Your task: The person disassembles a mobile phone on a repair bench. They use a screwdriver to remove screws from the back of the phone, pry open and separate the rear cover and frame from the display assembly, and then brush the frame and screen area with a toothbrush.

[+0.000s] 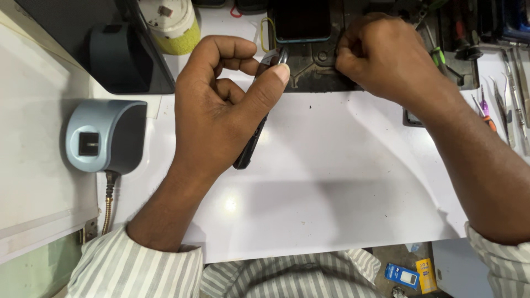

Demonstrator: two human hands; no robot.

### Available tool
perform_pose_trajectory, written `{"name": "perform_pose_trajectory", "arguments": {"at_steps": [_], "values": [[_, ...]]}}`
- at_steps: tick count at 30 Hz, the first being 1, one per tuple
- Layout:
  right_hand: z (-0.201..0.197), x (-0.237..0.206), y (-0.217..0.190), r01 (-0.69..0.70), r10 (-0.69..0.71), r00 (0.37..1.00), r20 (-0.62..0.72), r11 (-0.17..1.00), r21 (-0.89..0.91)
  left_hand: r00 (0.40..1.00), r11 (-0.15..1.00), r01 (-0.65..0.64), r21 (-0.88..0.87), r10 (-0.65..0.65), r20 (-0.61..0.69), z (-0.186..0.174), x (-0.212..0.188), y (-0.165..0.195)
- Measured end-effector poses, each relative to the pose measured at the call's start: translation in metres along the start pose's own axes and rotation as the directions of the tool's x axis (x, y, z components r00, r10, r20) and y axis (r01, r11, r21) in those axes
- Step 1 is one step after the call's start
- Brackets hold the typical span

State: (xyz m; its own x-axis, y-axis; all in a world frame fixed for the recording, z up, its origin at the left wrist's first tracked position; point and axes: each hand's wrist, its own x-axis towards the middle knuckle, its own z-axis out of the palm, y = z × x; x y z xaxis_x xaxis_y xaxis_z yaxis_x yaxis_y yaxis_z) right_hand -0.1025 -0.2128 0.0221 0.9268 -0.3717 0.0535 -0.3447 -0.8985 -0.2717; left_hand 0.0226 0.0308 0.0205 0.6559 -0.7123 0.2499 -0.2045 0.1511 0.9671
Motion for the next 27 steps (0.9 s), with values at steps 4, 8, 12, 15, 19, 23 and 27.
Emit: {"name": "perform_pose_trajectory", "arguments": {"at_steps": [4, 8, 12, 15, 19, 23, 27], "values": [[0.003, -0.002, 0.0, 0.031, -0.024, 0.999, -0.042, 0.981, 0.19, 1.0, 1.0, 0.001, -0.004, -0.001, -0.005, 0.0, 0.0, 0.0], [0.007, -0.004, -0.003, 0.131, -0.117, 0.989, -0.089, 0.977, 0.168, 0.999, 0.999, 0.032, 0.011, -0.032, -0.007, 0.0, 0.0, 0.0], [0.006, -0.004, -0.005, 0.147, -0.132, 0.985, -0.111, 0.978, 0.147, 1.0, 0.999, 0.029, -0.018, -0.029, -0.007, 0.0, 0.001, 0.001], [0.0, -0.012, -0.008, 0.137, -0.112, 0.985, -0.133, 0.972, 0.19, 1.0, 0.999, 0.021, -0.025, -0.022, -0.005, 0.0, 0.0, 0.0], [-0.005, -0.031, -0.023, 0.224, -0.211, 0.974, -0.086, 0.955, 0.195, 1.0, 1.0, 0.016, -0.017, -0.016, -0.005, 0.0, 0.0, -0.001], [-0.003, -0.045, -0.043, 0.314, -0.312, 0.949, -0.034, 0.938, 0.145, 1.0, 1.0, 0.025, -0.015, -0.025, -0.009, 0.001, 0.0, -0.001], [0.0, -0.046, -0.054, 0.298, -0.298, 0.954, -0.015, 0.952, 0.068, 0.999, 0.999, 0.049, -0.021, -0.049, -0.012, 0.002, 0.0, 0.0]]}}
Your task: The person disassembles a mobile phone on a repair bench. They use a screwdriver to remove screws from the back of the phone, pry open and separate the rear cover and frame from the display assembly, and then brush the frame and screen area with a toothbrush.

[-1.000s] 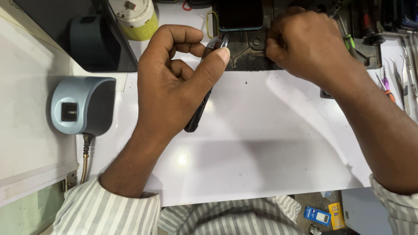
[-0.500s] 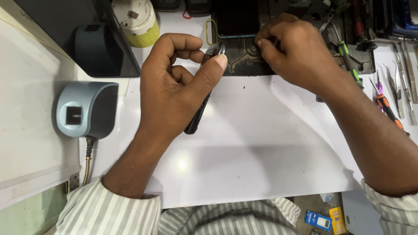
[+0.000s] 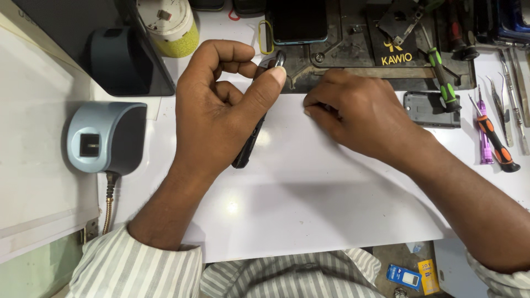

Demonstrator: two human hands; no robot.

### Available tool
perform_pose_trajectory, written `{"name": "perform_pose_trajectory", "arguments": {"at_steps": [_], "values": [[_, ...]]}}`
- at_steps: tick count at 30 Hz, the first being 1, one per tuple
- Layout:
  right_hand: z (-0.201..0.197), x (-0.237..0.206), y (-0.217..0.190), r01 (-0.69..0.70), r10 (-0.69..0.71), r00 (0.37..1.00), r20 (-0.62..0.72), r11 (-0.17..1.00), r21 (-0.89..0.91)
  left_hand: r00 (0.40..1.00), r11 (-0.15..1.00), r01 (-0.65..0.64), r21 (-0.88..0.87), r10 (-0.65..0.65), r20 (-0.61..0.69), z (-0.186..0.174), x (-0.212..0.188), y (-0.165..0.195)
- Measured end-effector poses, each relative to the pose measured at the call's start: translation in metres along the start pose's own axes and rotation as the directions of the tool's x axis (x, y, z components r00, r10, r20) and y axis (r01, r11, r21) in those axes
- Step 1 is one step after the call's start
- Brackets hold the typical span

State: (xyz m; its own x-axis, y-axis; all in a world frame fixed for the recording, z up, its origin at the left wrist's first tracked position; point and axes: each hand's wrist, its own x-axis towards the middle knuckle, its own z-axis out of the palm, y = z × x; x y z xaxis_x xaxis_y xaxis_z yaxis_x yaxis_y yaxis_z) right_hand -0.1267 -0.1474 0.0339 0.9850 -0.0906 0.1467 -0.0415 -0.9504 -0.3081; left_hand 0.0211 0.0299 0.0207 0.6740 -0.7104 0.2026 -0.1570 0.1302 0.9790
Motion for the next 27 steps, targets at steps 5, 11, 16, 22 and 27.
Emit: {"name": "perform_pose_trajectory", "arguments": {"at_steps": [5, 11, 16, 22, 27], "values": [[0.008, -0.001, 0.001, -0.089, 0.095, 0.993, 0.069, 0.993, -0.081, 1.0, 1.0, -0.012, 0.002, 0.012, 0.001, 0.0, 0.0, 0.0], [0.006, 0.011, 0.039, -0.075, 0.071, 0.975, -0.212, 0.997, -0.01, 0.999, 0.999, -0.039, 0.014, 0.039, 0.013, -0.002, -0.002, -0.004], [0.009, 0.021, 0.047, -0.142, 0.14, 0.978, -0.155, 0.99, -0.003, 0.999, 0.999, -0.035, 0.014, 0.034, 0.01, -0.002, 0.0, -0.002], [-0.001, 0.008, 0.046, -0.1, 0.084, 0.956, -0.282, 0.994, -0.043, 0.999, 0.999, -0.038, -0.002, 0.038, 0.021, -0.003, -0.003, -0.004], [0.003, -0.023, 0.038, -0.373, 0.481, 0.856, -0.19, 0.828, 0.417, 0.996, 0.99, 0.061, -0.13, -0.051, 0.073, 0.001, -0.004, -0.005]]}}
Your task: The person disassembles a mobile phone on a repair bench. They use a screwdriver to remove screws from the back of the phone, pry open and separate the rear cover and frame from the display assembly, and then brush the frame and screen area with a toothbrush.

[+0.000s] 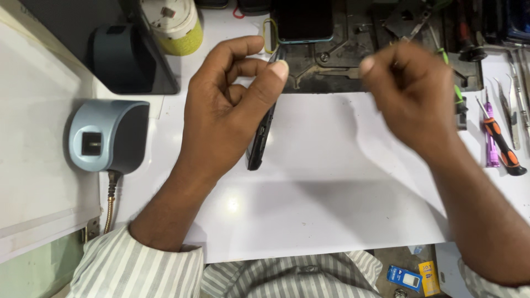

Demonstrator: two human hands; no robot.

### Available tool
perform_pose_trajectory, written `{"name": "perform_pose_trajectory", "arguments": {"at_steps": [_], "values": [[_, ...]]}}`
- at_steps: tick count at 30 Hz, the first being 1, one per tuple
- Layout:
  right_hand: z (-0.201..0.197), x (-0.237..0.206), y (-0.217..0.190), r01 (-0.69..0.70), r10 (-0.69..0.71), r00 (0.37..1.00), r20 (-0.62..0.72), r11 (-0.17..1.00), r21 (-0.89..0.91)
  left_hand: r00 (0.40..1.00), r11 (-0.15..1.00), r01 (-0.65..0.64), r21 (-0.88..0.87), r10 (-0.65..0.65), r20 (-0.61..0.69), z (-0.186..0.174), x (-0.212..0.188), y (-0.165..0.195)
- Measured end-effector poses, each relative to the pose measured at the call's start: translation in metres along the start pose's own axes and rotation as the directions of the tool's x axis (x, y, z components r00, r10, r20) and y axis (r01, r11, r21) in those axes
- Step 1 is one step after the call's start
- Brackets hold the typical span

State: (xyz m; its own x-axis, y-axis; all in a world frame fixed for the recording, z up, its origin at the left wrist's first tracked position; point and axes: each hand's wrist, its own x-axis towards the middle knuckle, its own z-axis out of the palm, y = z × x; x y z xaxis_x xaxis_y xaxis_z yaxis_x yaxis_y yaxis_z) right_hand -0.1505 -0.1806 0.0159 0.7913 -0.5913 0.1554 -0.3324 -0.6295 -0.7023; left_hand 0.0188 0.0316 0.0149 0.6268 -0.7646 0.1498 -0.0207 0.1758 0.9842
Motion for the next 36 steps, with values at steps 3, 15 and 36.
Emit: {"name": "perform_pose_trajectory", "arguments": {"at_steps": [3, 15, 36], "values": [[0.013, -0.034, -0.008, -0.081, 0.018, 0.979, 0.205, 0.95, 0.302, 0.993, 0.993, 0.073, -0.087, -0.065, 0.095, 0.002, 0.001, 0.002], [0.03, -0.06, -0.025, -0.267, -0.172, 0.874, 0.455, 0.611, 0.745, 0.919, 0.851, 0.22, -0.476, -0.017, 0.394, -0.006, 0.005, 0.004], [0.058, -0.07, 0.004, -0.57, 0.005, 0.772, 0.636, 0.449, 0.688, 0.885, 0.853, 0.354, -0.385, -0.171, 0.433, -0.019, 0.01, 0.013]]}}
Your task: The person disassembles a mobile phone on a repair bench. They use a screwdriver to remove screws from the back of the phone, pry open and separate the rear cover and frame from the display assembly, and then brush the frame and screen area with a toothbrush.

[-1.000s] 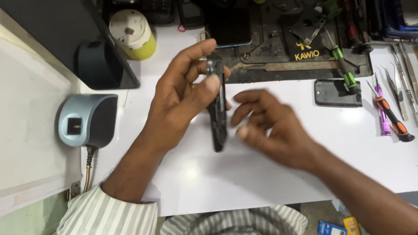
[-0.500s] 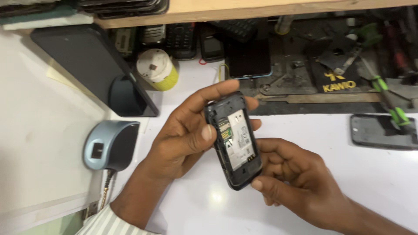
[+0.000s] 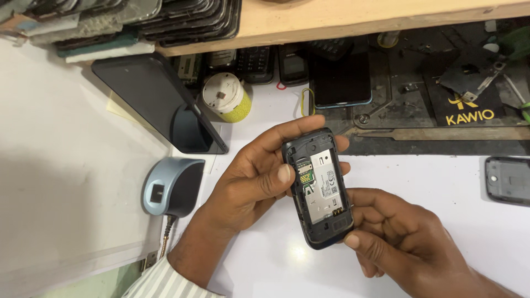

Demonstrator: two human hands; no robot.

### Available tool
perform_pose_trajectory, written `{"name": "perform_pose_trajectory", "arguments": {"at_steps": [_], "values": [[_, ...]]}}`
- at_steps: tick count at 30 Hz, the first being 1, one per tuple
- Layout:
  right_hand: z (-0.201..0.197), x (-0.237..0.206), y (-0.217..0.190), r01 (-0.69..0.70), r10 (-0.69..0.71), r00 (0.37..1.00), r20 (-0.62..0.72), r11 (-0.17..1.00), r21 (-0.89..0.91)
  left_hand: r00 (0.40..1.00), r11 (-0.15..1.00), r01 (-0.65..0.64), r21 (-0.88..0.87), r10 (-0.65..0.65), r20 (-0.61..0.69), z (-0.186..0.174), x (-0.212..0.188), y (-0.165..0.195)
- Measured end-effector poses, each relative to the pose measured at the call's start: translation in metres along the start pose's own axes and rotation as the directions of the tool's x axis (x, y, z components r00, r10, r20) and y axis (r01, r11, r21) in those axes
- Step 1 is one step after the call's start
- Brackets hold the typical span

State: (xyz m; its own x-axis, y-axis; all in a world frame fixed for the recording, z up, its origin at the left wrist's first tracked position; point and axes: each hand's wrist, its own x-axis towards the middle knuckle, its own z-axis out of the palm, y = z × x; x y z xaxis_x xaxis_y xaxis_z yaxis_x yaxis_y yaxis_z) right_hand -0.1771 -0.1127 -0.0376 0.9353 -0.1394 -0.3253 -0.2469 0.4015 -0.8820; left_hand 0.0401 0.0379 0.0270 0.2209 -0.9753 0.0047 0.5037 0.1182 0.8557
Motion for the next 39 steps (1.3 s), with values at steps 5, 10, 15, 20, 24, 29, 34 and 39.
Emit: {"name": "perform_pose_trajectory", "arguments": {"at_steps": [5, 10, 15, 20, 24, 29, 34, 39], "values": [[0.001, 0.001, 0.0, -0.007, 0.008, 1.0, 0.006, 0.999, -0.033, 0.999, 0.999, 0.03, -0.027, -0.031, -0.021, -0.004, -0.001, -0.003], [0.003, 0.002, -0.002, 0.03, -0.027, 0.998, 0.048, 0.998, -0.046, 0.996, 0.997, 0.067, -0.04, -0.069, -0.062, -0.014, -0.005, -0.011], [0.006, 0.003, -0.003, 0.146, -0.141, 0.984, 0.113, 0.988, -0.042, 0.997, 0.998, 0.057, -0.025, -0.058, -0.041, -0.017, -0.006, -0.012], [0.006, 0.003, -0.003, 0.112, -0.102, 0.989, 0.11, 0.99, -0.09, 0.998, 0.997, 0.068, -0.031, -0.068, -0.009, -0.009, -0.007, -0.006], [0.006, 0.004, -0.004, 0.073, -0.063, 0.992, 0.106, 0.992, -0.098, 0.997, 0.997, 0.074, -0.012, -0.074, 0.023, -0.004, -0.004, 0.0], [0.005, 0.006, -0.009, -0.043, 0.058, 0.996, 0.073, 0.981, -0.187, 0.996, 0.997, 0.082, -0.002, -0.082, 0.032, 0.0, 0.0, 0.002], [0.005, 0.001, -0.018, -0.063, 0.081, 0.991, 0.105, 0.984, -0.169, 0.998, 0.998, 0.04, 0.052, -0.043, 0.042, 0.006, -0.004, 0.0], [0.009, -0.001, -0.024, 0.09, -0.054, 0.99, 0.127, 0.95, -0.299, 0.996, 0.965, -0.063, 0.255, 0.078, -0.051, 0.017, 0.003, -0.016]]}}
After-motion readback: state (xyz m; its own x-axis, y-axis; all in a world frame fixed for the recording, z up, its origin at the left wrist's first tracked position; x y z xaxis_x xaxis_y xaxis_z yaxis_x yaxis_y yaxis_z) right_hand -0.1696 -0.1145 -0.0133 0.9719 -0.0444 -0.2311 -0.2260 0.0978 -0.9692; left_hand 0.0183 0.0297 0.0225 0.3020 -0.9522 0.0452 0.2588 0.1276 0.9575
